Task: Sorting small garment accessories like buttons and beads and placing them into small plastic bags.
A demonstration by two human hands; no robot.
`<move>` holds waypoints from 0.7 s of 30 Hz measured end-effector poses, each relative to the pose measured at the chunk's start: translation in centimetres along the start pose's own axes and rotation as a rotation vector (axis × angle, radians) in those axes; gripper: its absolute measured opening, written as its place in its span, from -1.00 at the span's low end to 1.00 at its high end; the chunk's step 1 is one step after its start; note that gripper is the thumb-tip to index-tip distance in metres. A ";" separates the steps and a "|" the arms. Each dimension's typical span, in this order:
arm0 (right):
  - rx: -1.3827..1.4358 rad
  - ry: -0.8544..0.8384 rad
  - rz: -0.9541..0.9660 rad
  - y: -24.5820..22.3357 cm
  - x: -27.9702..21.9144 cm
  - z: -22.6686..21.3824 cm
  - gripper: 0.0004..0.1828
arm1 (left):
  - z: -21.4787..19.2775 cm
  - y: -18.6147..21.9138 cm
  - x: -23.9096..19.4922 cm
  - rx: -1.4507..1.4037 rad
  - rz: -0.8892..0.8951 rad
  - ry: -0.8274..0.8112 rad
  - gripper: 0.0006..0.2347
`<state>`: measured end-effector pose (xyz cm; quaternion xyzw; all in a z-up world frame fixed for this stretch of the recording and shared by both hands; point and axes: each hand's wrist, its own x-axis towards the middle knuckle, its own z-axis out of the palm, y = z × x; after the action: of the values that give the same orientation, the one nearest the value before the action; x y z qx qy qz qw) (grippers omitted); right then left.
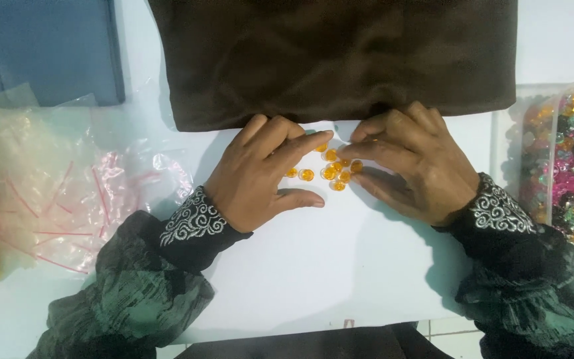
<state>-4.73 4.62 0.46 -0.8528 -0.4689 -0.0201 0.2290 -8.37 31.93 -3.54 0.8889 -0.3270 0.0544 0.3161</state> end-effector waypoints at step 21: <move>-0.022 0.008 -0.068 -0.7 0.4 1.0 -0.66 | -0.1 0.1 0.0 -0.039 -0.007 0.005 -0.25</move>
<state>-5.25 5.61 -0.07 -0.8388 -0.4964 -0.0362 0.2207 -8.42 31.91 -3.42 0.8837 -0.3240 0.0493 0.3342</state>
